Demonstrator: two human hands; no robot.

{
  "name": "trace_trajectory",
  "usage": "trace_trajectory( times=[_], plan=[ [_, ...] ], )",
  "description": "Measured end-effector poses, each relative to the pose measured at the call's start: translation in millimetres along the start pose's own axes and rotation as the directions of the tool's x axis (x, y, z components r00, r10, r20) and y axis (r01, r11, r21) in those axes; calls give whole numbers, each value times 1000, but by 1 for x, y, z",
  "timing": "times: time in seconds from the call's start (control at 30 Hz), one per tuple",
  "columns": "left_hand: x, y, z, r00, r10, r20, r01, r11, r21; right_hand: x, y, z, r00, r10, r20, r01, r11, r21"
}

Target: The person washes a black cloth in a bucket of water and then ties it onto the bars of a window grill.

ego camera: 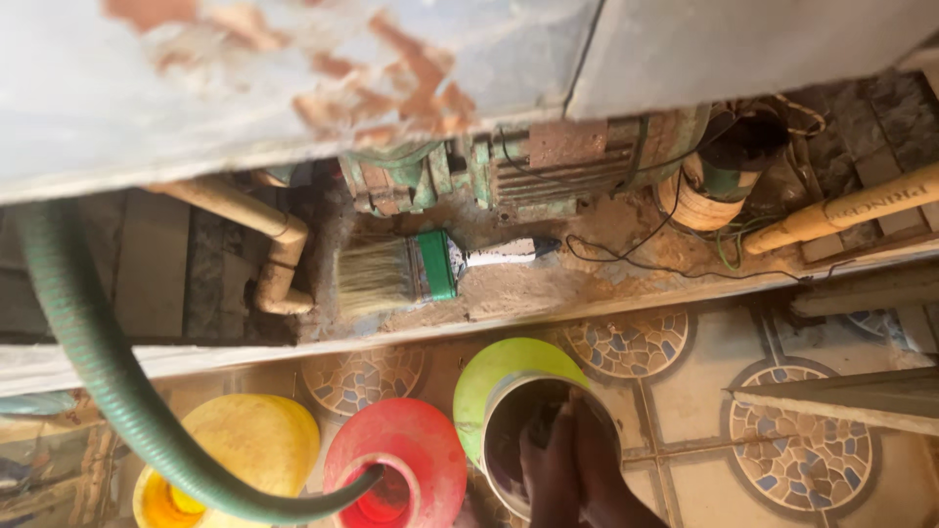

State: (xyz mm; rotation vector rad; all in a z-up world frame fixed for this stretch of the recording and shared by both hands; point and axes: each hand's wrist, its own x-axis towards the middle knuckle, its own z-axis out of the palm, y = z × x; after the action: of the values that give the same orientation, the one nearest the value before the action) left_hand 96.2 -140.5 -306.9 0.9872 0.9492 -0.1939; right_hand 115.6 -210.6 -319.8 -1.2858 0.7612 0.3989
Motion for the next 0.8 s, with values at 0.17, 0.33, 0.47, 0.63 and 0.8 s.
trace_trajectory(
  times=[0.17,0.33,0.47,0.63,0.8],
  plan=[
    [-23,-2,0,998,41,-39,-51,948,-314,-24,-10,1,968,199,-155,-208,977,-46],
    [-21,-10,1,996,42,-85,-62,968,-243,-39,-19,0,995,-69,-67,35,909,-414],
    [-22,-11,-3,1000,-14,16,19,946,-323,-45,-22,5,944,-329,-25,255,775,-579],
    [-41,5,-9,993,-31,-113,-8,945,-326,-55,-22,7,988,71,139,-78,996,44],
    [-47,27,-14,998,-31,-52,-4,821,-572,-80,-46,11,857,51,513,-107,991,81]
  ],
)
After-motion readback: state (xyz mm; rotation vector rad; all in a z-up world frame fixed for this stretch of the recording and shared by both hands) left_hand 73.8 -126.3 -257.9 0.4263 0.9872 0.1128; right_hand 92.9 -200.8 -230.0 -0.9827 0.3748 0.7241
